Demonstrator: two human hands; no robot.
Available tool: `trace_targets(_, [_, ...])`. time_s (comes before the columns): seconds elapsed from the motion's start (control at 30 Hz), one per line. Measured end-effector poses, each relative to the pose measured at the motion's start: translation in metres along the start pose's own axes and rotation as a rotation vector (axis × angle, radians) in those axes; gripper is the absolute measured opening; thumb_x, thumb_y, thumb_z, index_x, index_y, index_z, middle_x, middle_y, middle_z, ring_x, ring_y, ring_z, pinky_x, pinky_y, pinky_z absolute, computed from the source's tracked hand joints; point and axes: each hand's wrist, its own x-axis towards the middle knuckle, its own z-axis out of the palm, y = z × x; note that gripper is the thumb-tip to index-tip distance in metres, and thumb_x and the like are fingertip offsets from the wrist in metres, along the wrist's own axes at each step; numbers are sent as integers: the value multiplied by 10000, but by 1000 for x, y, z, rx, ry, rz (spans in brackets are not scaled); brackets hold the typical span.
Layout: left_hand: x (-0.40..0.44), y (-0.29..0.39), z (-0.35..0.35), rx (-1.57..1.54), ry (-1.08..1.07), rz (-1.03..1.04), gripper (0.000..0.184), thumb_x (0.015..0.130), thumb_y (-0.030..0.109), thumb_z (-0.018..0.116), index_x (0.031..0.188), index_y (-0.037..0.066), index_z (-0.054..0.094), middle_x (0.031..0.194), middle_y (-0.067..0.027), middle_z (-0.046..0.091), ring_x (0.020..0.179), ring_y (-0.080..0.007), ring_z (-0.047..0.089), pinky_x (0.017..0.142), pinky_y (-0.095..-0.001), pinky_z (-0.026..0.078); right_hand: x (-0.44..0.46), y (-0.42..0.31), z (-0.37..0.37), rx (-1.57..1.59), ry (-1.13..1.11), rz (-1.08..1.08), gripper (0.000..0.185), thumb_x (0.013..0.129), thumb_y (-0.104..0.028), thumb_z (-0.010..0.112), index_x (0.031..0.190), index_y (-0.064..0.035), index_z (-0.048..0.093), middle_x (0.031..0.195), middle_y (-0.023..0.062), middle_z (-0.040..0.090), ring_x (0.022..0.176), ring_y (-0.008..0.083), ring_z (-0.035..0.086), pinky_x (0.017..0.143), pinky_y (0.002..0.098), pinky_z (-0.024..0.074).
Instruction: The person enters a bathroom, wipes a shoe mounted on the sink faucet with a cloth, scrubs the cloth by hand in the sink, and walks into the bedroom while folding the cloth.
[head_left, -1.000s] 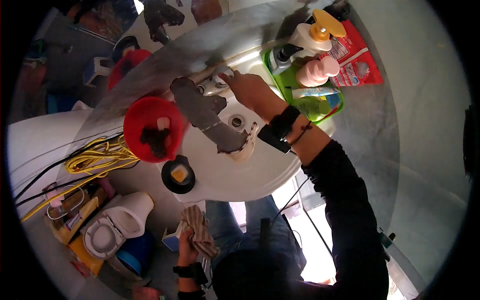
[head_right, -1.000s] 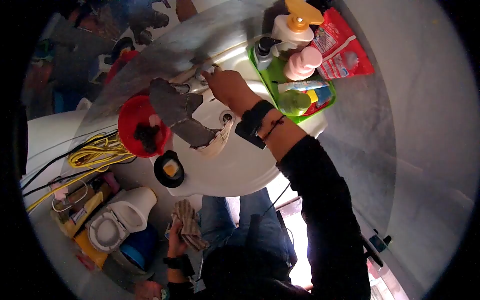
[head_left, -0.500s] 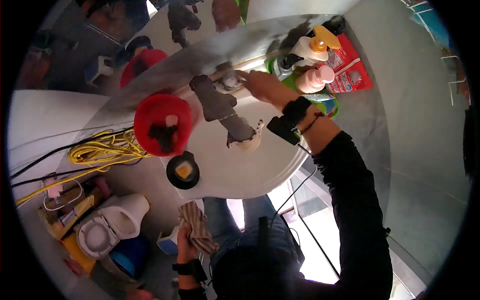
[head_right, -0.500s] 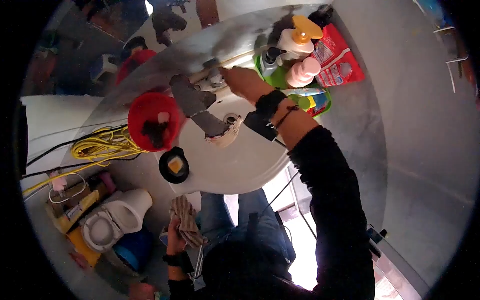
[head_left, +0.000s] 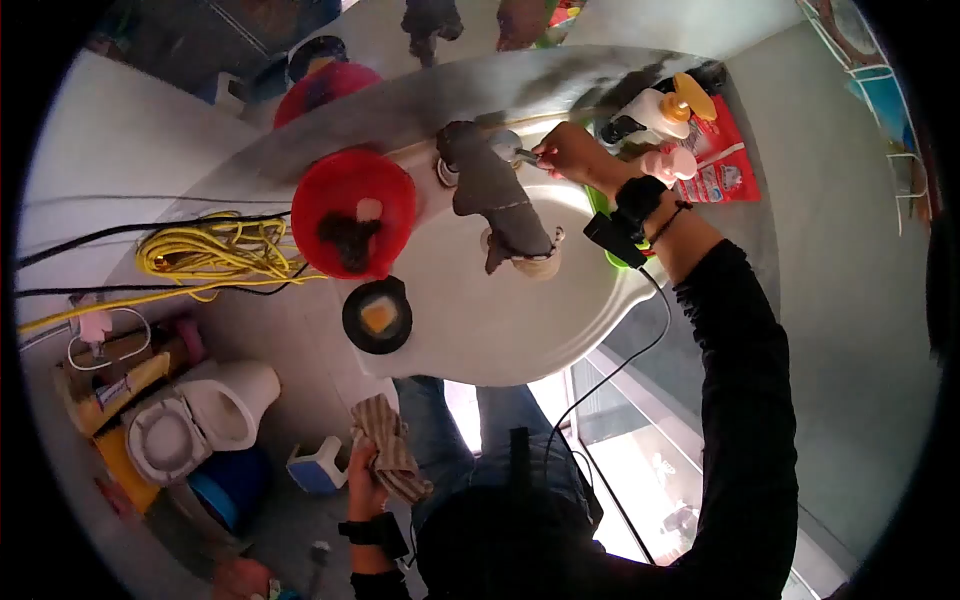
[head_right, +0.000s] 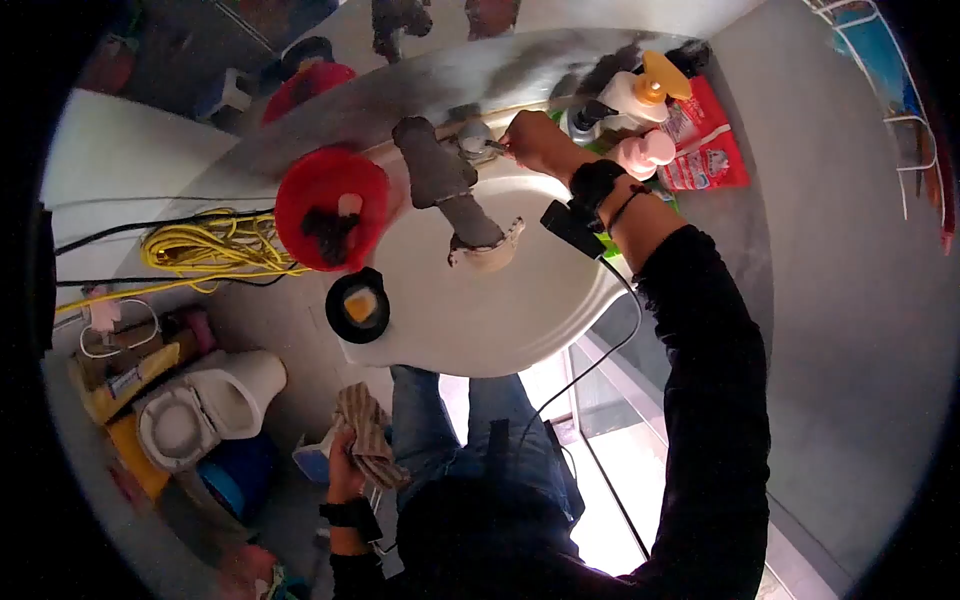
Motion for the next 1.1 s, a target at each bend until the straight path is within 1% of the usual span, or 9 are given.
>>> trace_targets(0.1, [-5, -3, 3, 36, 5, 33, 365, 780, 182, 392, 1113, 35, 373, 992, -110, 508, 846, -236, 520, 724, -362, 439, -2, -3, 0, 45, 24, 9, 123, 682, -18, 546, 779, 48, 584, 557, 81, 547, 486, 98, 534, 455, 241, 432])
trace_targets(0.17, [-5, -5, -2, -37, -57, 0, 404, 775, 149, 404, 1153, 34, 319, 1037, -118, 475, 892, -237, 503, 761, -361, 424, -2, -7, 1, -62, -2, -14, 113, 674, -15, 557, 762, 50, 584, 550, 83, 545, 486, 94, 532, 448, 239, 429])
trace_targets(0.23, [-3, -8, -4, -33, -60, 0, 404, 776, 151, 404, 1154, 37, 320, 1040, -118, 474, 895, -234, 502, 763, -361, 423, -5, -7, 6, 204, 7, -8, 96, 665, -50, 573, 625, 37, 580, 514, 95, 540, 468, 148, 559, 444, 270, 437])
trace_targets(0.4, [-10, -4, 9, 7, -17, 14, 405, 779, 167, 407, 1156, 47, 320, 1053, -115, 466, 910, -224, 496, 769, -359, 421, 0, 0, 10, 389, 16, 142, 73, 641, 4, 604, 676, 66, 588, 599, 104, 565, 528, 167, 585, 473, 252, 471])
trace_targets(0.47, [-7, -7, 8, -107, -59, 4, 371, 781, 164, 383, 1123, 21, 363, 1018, -113, 495, 891, -238, 502, 767, -357, 420, -1, -2, 8, 409, -6, 142, 80, 643, 8, 605, 689, 70, 584, 616, 110, 565, 537, 175, 585, 481, 256, 477])
trace_targets(0.6, [-5, -8, 0, -67, -68, 4, 374, 785, 171, 385, 1127, 21, 360, 1024, -111, 493, 906, -238, 496, 786, -358, 408, 1, -7, 14, 517, -38, 188, 101, 658, 7, 607, 718, 77, 566, 683, 133, 561, 567, 206, 585, 505, 270, 492])
trace_targets(0.8, [-5, -9, 4, -10, 7, 5, 393, 785, 188, 399, 1137, 20, 349, 1048, -111, 483, 915, -232, 493, 792, -357, 405, -1, -8, 24, 643, 46, 247, 95, 676, 9, 594, 711, 77, 539, 703, 148, 551, 577, 225, 583, 512, 278, 502])
trace_targets(1.0, [4, -10, 0, 1, -113, -11, 432, 791, 194, 410, 1179, 46, 290, 1108, -105, 438, 971, -233, 469, 814, -354, 398, -4, -12, 29, 748, 83, 294, 106, 676, 10, 593, 707, 89, 529, 691, 157, 552, 589, 229, 586, 510, 279, 505])
trace_targets(1.1, [4, -8, 9, -18, -44, -14, 381, 780, 193, 414, 1115, 21, 361, 992, -115, 505, 875, -237, 509, 746, -361, 431, -5, -15, 31, 794, 119, 336, 111, 676, 4, 600, 703, 87, 532, 688, 162, 557, 581, 226, 585, 509, 273, 506])
